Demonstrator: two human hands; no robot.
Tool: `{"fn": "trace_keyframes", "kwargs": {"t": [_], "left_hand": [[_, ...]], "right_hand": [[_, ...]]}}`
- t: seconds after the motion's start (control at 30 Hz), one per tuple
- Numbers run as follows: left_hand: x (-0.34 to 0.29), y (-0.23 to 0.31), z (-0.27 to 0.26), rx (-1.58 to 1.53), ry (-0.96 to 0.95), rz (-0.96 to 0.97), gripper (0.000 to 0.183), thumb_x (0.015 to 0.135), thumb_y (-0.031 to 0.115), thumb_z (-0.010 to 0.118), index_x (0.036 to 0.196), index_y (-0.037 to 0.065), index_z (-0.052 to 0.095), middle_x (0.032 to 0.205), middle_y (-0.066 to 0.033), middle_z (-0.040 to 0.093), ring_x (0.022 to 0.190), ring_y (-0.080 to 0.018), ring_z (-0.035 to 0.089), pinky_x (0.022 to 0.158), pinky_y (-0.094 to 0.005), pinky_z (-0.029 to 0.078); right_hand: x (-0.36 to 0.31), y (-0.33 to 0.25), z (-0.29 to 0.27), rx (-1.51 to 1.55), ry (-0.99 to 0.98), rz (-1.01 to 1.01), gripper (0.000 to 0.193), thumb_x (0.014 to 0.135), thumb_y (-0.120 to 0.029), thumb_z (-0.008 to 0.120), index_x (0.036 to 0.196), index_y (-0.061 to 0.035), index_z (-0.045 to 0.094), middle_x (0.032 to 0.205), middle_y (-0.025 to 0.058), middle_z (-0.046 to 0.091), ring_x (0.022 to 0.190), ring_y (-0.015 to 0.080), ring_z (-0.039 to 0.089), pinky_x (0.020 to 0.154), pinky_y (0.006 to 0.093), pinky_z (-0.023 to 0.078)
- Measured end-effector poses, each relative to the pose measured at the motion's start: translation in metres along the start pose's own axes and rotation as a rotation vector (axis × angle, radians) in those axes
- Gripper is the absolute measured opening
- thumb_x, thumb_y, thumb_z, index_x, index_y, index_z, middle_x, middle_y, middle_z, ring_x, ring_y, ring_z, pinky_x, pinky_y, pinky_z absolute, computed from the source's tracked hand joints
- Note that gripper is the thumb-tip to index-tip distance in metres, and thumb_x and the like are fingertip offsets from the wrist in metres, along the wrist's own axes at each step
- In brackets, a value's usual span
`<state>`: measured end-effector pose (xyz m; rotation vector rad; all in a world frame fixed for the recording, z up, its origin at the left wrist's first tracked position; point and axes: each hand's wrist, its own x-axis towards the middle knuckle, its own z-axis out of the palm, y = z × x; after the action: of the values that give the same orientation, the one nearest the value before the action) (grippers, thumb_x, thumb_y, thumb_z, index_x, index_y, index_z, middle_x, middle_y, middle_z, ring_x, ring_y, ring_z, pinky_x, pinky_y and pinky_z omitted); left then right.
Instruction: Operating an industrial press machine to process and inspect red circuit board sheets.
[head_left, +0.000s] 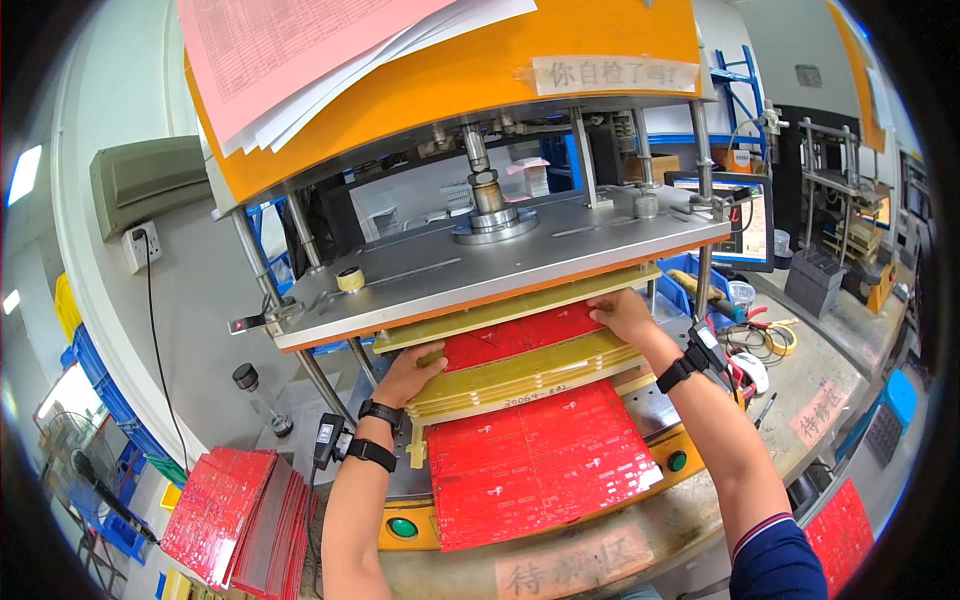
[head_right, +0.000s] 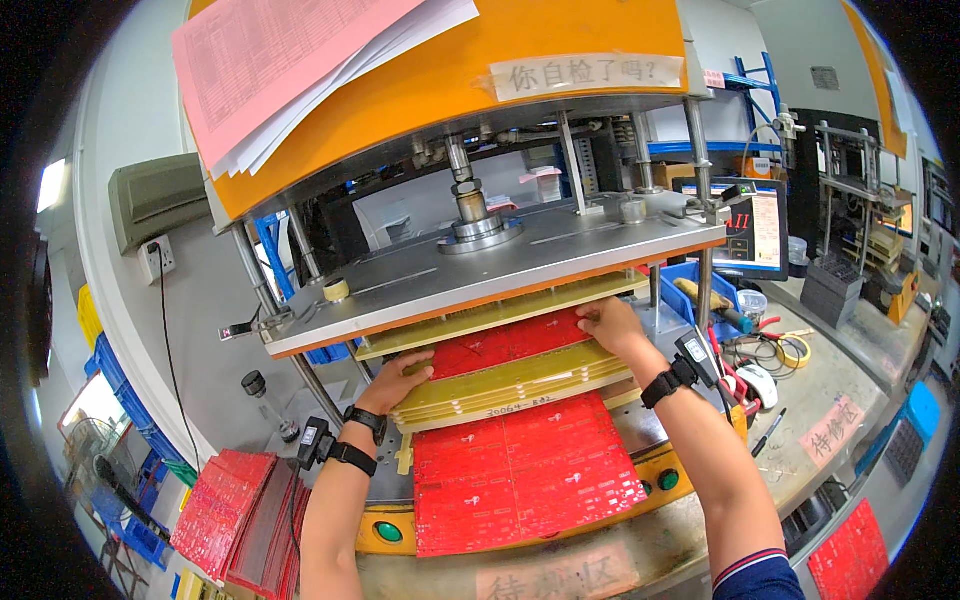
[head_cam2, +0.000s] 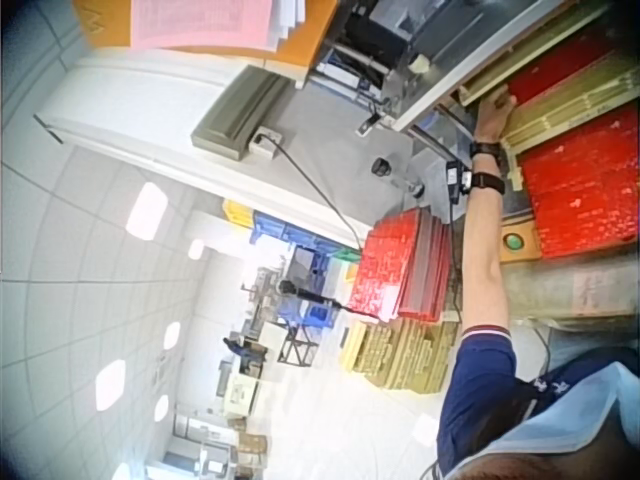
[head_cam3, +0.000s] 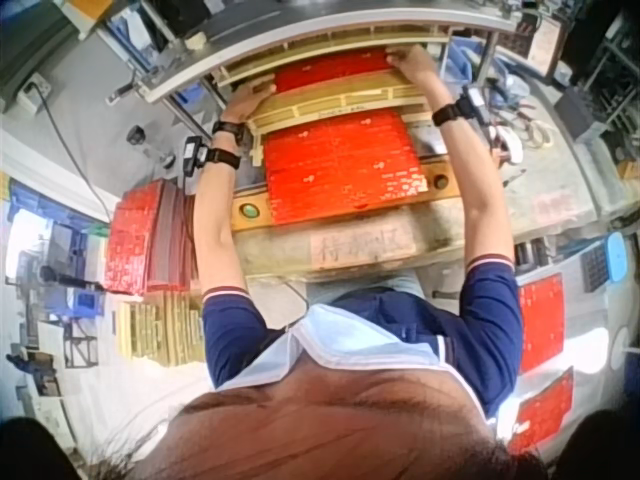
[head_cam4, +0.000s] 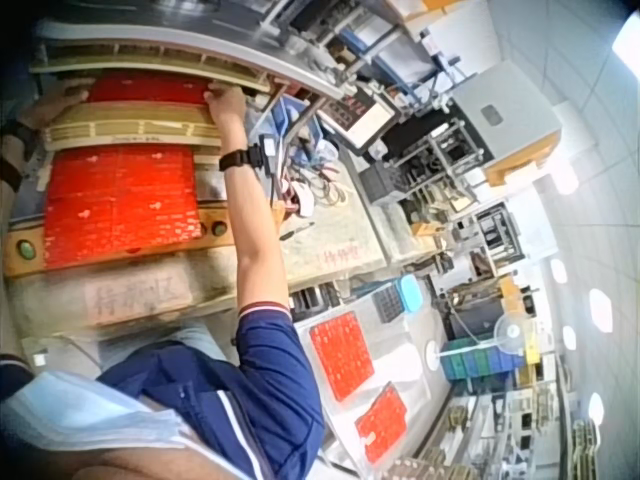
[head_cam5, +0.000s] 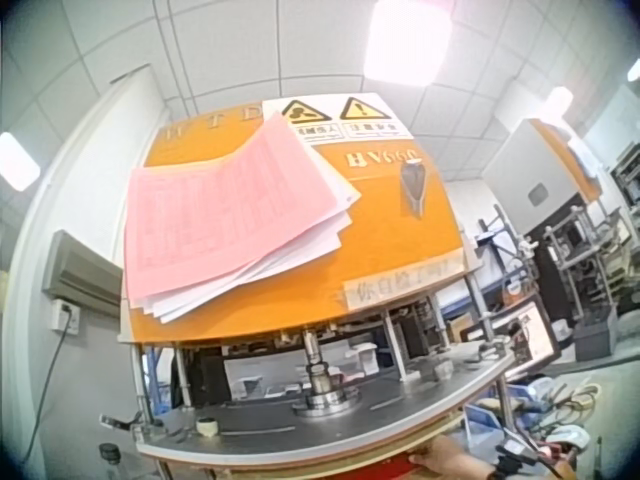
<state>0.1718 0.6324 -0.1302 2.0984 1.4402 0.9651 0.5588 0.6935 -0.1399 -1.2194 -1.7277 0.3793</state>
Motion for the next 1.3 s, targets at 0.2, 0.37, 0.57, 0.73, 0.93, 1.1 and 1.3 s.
{"fn": "trace_keyframes", "kwargs": {"t": [0.2, 0.37, 0.57, 0.73, 0.93, 1.1, 1.3], "left_hand": [[-0.003, 0.006, -0.001, -0.018, -0.016, -0.013, 0.046, 0.086, 0.034, 0.063, 0.125, 0.011, 0.055, 0.131, -0.0135, 0.051, 0.123, -0.0245, 0.044, 0.103, -0.0305, 0.032], [-0.004, 0.009, -0.001, -0.034, -0.013, -0.048, 0.043, 0.087, 0.033, 0.062, 0.124, 0.012, 0.056, 0.13, -0.0137, 0.051, 0.122, -0.0246, 0.045, 0.102, -0.03, 0.032], [-0.003, 0.009, -0.002, -0.06, -0.017, -0.054, 0.042, 0.087, 0.031, 0.062, 0.123, 0.011, 0.057, 0.129, -0.0142, 0.052, 0.119, -0.0239, 0.047, 0.1, -0.0294, 0.034], [-0.002, 0.004, 0.0, -0.152, -0.011, -0.079, 0.044, 0.086, 0.026, 0.064, 0.124, 0.004, 0.055, 0.123, -0.0129, 0.056, 0.112, -0.0199, 0.052, 0.095, -0.0275, 0.039], [-0.001, -0.001, 0.0, -0.047, 0.003, 0.006, 0.039, 0.088, 0.025, 0.061, 0.124, 0.009, 0.056, 0.12, -0.0094, 0.057, 0.109, -0.0184, 0.054, 0.093, -0.0272, 0.041], [0.001, -0.003, 0.0, -0.112, -0.041, -0.04, 0.042, 0.086, 0.025, 0.063, 0.122, 0.004, 0.056, 0.125, -0.0142, 0.055, 0.115, -0.0236, 0.05, 0.098, -0.0291, 0.037], [-0.003, 0.001, 0.001, 0.037, 0.064, -0.026, 0.043, 0.087, 0.029, 0.062, 0.124, 0.007, 0.056, 0.123, -0.0128, 0.056, 0.113, -0.0217, 0.052, 0.096, -0.0284, 0.039]], "right_hand": [[0.0, 0.003, -0.001, 0.021, 0.011, -0.01, 0.022, 0.077, -0.014, 0.07, 0.096, -0.005, 0.069, 0.092, 0.0122, 0.069, 0.088, 0.0242, 0.066, 0.079, 0.0307, 0.05], [0.008, 0.01, 0.002, -0.035, -0.065, 0.011, 0.022, 0.077, -0.017, 0.068, 0.097, -0.0078, 0.07, 0.093, 0.0116, 0.069, 0.088, 0.0242, 0.066, 0.079, 0.0311, 0.05], [0.009, 0.012, 0.002, -0.156, -0.099, 0.0, 0.023, 0.078, -0.022, 0.066, 0.099, -0.0124, 0.07, 0.097, 0.009, 0.068, 0.09, 0.0246, 0.065, 0.08, 0.0333, 0.05], [0.006, 0.002, 0.002, -0.206, -0.09, -0.045, 0.024, 0.079, -0.025, 0.064, 0.101, -0.0156, 0.069, 0.1, 0.0073, 0.068, 0.092, 0.0255, 0.064, 0.081, 0.0348, 0.049], [0.001, -0.003, -0.001, -0.254, -0.092, -0.031, 0.022, 0.081, -0.026, 0.062, 0.099, -0.0153, 0.069, 0.099, 0.0072, 0.068, 0.092, 0.0266, 0.064, 0.082, 0.0361, 0.049], [-0.003, 0.003, -0.005, -0.068, -0.101, -0.01, 0.021, 0.079, -0.021, 0.064, 0.097, -0.0114, 0.069, 0.096, 0.009, 0.068, 0.091, 0.0251, 0.065, 0.079, 0.0334, 0.05], [-0.004, 0.004, -0.004, 0.234, -0.074, -0.054, 0.022, 0.079, -0.004, 0.064, 0.1, 0.0006, 0.066, 0.094, 0.0119, 0.069, 0.088, 0.0197, 0.066, 0.077, 0.0293, 0.051]]}}
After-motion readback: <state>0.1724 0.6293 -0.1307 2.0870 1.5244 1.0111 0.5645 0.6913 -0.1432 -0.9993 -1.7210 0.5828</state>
